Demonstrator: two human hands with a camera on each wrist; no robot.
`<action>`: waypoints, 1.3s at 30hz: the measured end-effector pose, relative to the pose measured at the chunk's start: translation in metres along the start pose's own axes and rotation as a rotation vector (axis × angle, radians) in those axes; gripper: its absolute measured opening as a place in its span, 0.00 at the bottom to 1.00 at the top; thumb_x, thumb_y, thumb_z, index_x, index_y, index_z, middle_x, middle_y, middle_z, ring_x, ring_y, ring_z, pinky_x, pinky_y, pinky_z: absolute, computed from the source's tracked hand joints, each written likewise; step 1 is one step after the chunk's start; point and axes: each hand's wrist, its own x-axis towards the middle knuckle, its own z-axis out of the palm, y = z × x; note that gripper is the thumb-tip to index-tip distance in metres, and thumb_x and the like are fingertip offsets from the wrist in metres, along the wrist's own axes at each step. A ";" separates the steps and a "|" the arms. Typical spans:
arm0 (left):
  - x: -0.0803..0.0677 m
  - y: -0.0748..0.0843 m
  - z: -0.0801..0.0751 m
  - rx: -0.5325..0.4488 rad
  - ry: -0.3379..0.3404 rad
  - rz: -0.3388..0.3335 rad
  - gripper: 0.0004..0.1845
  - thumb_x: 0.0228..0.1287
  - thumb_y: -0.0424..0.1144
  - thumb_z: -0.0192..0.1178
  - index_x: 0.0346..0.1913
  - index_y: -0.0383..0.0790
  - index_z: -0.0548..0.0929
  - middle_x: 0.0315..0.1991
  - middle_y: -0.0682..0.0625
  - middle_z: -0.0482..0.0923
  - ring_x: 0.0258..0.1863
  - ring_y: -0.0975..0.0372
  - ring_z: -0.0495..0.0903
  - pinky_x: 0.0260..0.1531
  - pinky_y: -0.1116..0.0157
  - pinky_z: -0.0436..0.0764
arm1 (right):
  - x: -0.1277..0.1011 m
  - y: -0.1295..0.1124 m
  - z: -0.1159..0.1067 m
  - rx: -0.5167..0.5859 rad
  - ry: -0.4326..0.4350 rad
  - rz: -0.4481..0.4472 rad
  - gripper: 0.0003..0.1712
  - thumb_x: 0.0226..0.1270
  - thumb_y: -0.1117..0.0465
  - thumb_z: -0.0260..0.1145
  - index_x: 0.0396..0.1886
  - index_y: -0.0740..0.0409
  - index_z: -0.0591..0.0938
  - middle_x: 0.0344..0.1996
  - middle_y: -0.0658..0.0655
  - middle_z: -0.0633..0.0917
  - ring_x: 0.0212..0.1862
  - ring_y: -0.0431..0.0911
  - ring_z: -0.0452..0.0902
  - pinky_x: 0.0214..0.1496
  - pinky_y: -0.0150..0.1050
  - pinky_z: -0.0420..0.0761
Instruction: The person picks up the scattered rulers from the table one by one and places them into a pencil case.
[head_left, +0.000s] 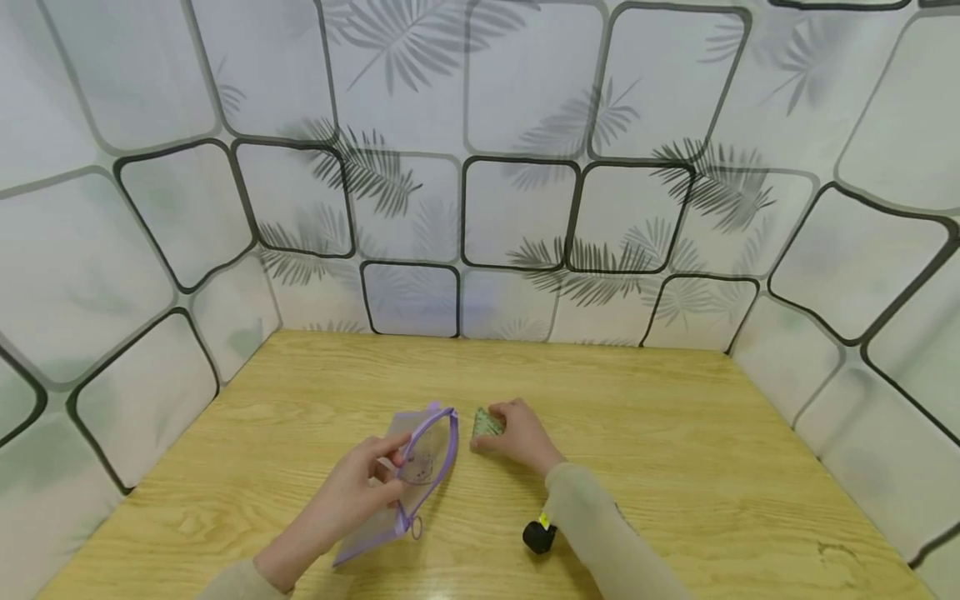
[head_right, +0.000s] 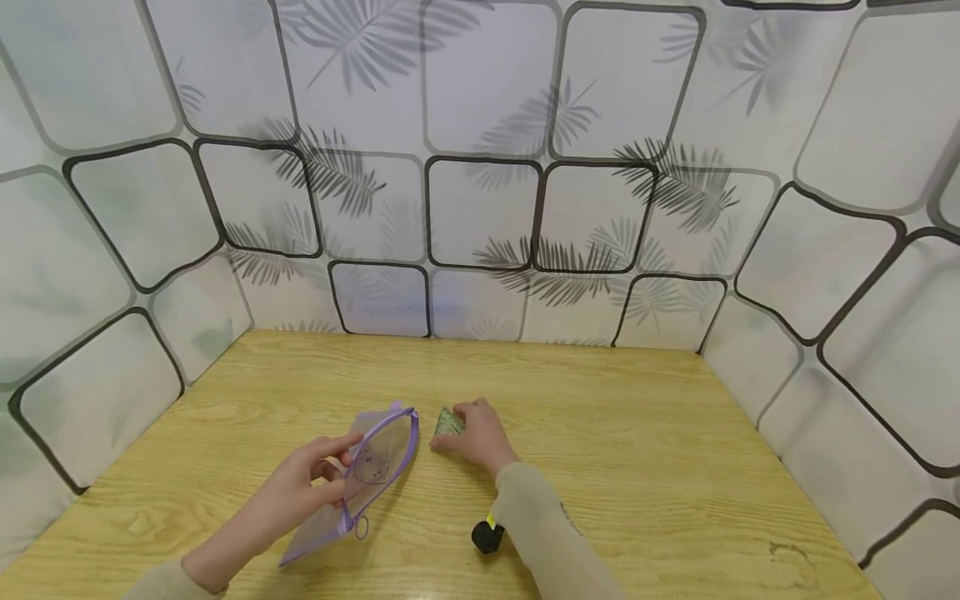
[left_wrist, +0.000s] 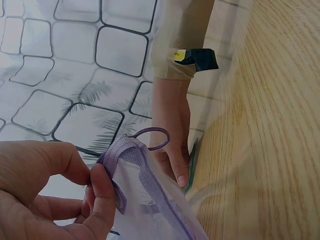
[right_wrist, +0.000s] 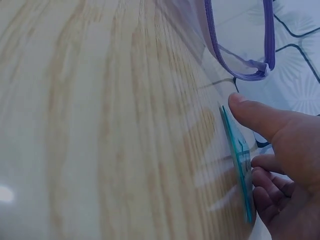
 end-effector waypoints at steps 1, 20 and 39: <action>0.000 0.000 0.000 0.000 -0.001 -0.001 0.34 0.56 0.24 0.60 0.69 0.22 0.66 0.45 0.38 0.71 0.33 0.64 0.75 0.29 0.72 0.86 | 0.000 0.000 0.000 -0.004 -0.002 -0.001 0.45 0.53 0.46 0.76 0.66 0.65 0.74 0.52 0.61 0.77 0.49 0.48 0.74 0.62 0.49 0.79; 0.001 -0.002 0.000 0.003 -0.006 0.015 0.34 0.57 0.24 0.59 0.69 0.22 0.66 0.45 0.38 0.71 0.33 0.65 0.75 0.29 0.72 0.86 | 0.004 0.009 -0.008 0.047 -0.047 -0.005 0.39 0.53 0.56 0.77 0.65 0.62 0.76 0.55 0.63 0.78 0.52 0.50 0.73 0.61 0.51 0.78; 0.000 -0.003 -0.001 0.007 -0.016 0.033 0.34 0.57 0.24 0.59 0.68 0.21 0.65 0.45 0.38 0.71 0.33 0.66 0.74 0.30 0.70 0.87 | 0.000 0.000 -0.011 0.060 -0.099 0.012 0.38 0.52 0.64 0.77 0.64 0.61 0.73 0.55 0.66 0.74 0.58 0.55 0.71 0.63 0.54 0.76</action>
